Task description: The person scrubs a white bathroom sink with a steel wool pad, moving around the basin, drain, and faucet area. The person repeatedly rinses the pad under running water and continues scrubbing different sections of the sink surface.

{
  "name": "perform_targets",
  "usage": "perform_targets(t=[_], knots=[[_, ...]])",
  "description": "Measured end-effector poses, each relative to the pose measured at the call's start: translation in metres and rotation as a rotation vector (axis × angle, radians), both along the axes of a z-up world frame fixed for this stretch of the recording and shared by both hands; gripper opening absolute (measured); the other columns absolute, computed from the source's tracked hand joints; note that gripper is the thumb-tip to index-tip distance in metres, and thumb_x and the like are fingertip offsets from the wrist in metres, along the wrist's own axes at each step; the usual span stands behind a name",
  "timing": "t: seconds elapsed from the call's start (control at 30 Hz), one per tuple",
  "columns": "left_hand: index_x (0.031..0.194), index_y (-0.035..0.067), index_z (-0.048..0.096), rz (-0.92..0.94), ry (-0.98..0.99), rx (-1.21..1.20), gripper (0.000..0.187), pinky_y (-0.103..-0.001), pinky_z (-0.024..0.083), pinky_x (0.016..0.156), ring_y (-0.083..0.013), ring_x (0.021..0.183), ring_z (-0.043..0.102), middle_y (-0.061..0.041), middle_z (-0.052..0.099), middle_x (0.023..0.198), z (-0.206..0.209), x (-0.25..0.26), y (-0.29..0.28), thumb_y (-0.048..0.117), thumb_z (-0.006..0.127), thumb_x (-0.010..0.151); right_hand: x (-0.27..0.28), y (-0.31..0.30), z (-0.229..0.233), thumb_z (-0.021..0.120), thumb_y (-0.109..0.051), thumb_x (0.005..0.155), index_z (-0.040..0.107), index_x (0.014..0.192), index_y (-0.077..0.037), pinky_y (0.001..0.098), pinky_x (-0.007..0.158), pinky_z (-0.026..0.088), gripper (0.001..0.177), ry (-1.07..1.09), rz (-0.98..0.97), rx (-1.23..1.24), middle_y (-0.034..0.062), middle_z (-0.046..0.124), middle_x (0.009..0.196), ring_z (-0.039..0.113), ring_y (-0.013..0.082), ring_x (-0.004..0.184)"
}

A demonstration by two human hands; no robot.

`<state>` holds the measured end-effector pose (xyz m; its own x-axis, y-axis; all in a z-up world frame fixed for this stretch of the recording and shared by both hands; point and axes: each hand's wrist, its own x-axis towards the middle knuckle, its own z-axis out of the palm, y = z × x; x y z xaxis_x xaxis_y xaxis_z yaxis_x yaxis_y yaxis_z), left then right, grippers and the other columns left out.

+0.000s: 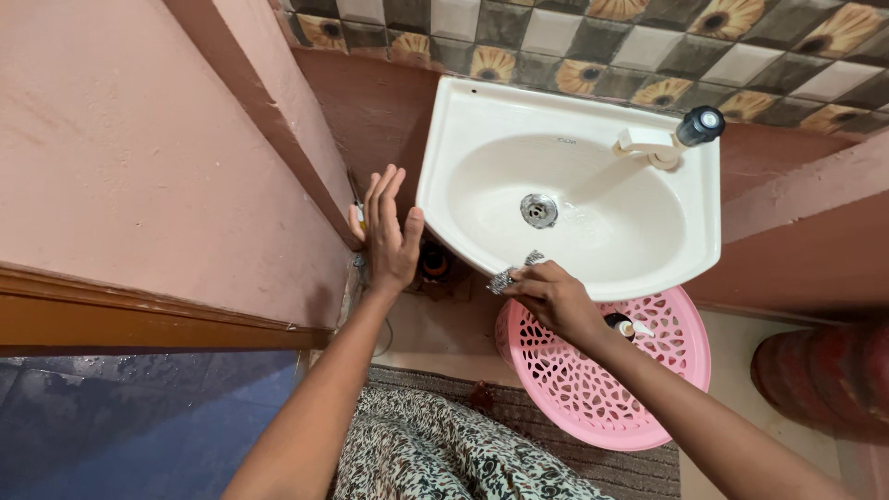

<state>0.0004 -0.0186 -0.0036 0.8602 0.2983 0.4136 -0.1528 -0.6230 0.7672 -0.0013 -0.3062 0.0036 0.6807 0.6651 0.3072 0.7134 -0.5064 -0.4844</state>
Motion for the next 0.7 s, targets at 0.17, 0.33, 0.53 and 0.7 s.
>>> perform_targets(t=[0.17, 0.33, 0.53, 0.7], knots=[[0.157, 0.017, 0.039, -0.073, -0.039, 0.106, 0.073, -0.064, -0.007, 0.127, -0.0280, 0.160, 0.024, -0.006, 0.038, 0.167, -0.004, 0.019, -0.041, 0.066, 0.030, 0.103, 0.010, 0.045, -0.009, 0.070, 0.002, 0.079, 0.078, 0.112, -0.015, 0.0364, 0.086, 0.058, 0.038, 0.035, -0.033, -0.032, 0.0048, 0.071, 0.107, 0.066, 0.0246, 0.098], [0.158, 0.016, 0.039, -0.190, -0.035, 0.130, 0.074, -0.063, -0.004, 0.127, -0.0281, 0.160, 0.022, -0.007, 0.038, 0.167, 0.003, 0.020, -0.068, 0.066, 0.031, 0.104, 0.012, 0.028, -0.019, 0.071, -0.003, 0.086, 0.078, 0.114, -0.017, 0.0363, 0.085, 0.057, 0.032, 0.032, 0.031, 0.016, 0.0057, 0.070, 0.109, 0.066, 0.0248, 0.098], [0.157, 0.015, 0.039, -0.186, -0.026, 0.139, 0.072, -0.063, -0.005, 0.126, -0.0286, 0.160, 0.022, -0.007, 0.038, 0.166, 0.010, 0.017, -0.066, 0.065, 0.032, 0.105, -0.002, -0.111, -0.019, 0.076, -0.011, 0.080, 0.080, 0.099, -0.019, 0.0349, 0.094, 0.055, 0.021, 0.116, -0.088, -0.046, 0.0024, 0.073, 0.119, 0.067, 0.0236, 0.112], [0.156, 0.015, 0.039, -0.200, -0.015, 0.149, 0.072, -0.062, -0.005, 0.126, -0.0287, 0.159, 0.022, -0.007, 0.038, 0.166, 0.007, 0.018, -0.073, 0.065, 0.032, 0.105, 0.002, -0.145, -0.012, 0.076, -0.009, 0.078, 0.080, 0.092, -0.021, 0.0391, 0.102, 0.052, 0.018, 0.182, -0.149, -0.062, -0.0027, 0.077, 0.114, 0.069, 0.0198, 0.114]])
